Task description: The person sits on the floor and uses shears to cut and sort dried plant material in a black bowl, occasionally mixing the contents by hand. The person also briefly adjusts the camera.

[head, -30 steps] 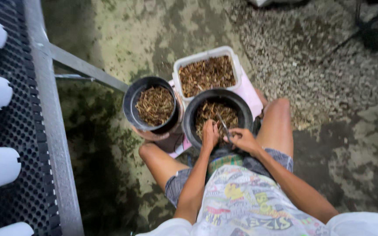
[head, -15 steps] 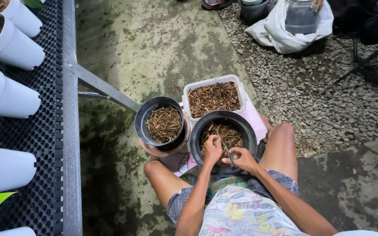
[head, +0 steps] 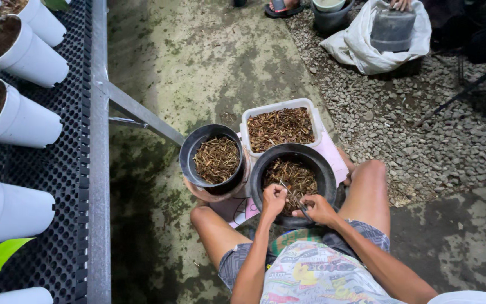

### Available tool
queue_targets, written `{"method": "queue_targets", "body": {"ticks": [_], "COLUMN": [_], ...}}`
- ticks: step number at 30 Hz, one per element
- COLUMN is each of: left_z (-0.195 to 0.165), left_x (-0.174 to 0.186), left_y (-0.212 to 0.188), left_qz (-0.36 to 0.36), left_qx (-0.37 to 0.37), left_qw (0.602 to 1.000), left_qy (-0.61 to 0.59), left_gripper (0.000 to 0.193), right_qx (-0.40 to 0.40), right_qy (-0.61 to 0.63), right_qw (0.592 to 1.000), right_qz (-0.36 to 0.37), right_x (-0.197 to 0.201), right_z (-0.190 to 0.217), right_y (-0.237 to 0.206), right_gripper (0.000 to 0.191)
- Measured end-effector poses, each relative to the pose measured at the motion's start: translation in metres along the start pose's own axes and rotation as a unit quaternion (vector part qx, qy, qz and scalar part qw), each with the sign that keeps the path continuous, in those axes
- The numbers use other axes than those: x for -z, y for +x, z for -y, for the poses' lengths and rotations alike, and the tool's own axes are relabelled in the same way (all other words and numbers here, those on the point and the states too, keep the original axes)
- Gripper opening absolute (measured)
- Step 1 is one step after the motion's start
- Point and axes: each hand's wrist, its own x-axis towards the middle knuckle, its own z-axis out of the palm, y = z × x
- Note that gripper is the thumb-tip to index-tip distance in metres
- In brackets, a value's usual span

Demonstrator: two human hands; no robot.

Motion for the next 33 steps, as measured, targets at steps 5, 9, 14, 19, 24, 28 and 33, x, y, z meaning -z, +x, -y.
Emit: {"method": "queue_targets", "body": {"ticks": [5,9,14,19,24,28,33], "left_z": [0.008,0.006,-0.001,-0.009,-0.015,-0.017,-0.019], "left_x": [0.008,0.015,0.025,0.023,0.019,0.029,0.037], "left_y": [-0.016,-0.024,-0.030,-0.039,-0.044,-0.046,-0.045], "left_qz": [-0.021,-0.015,-0.024,-0.014,0.042,0.053,0.071], "left_qx": [0.086,0.047,-0.072,-0.073,-0.076,-0.094,-0.034], "left_qw": [0.995,0.999,0.996,0.996,0.994,0.994,0.996], "left_qy": [-0.056,-0.021,0.043,0.058,0.064,0.025,-0.040], "left_gripper": [0.016,0.029,0.023,0.022,0.020,0.018,0.019], "right_qx": [0.001,0.032,-0.023,-0.086,-0.115,-0.106,-0.098], "right_qy": [-0.062,-0.031,0.045,0.057,0.072,0.042,0.035], "right_qw": [0.998,0.999,0.998,0.994,0.989,0.992,0.992], "right_qz": [-0.007,-0.014,0.027,0.032,0.055,0.057,0.075], "right_x": [-0.023,-0.038,-0.048,-0.054,-0.045,-0.048,-0.047], "right_z": [-0.008,-0.012,-0.014,-0.017,-0.013,-0.002,0.007], "right_y": [-0.005,-0.002,-0.004,-0.018,-0.027,-0.022,-0.021], "right_gripper": [0.040,0.038,0.036,0.036,0.041,0.043,0.043]}}
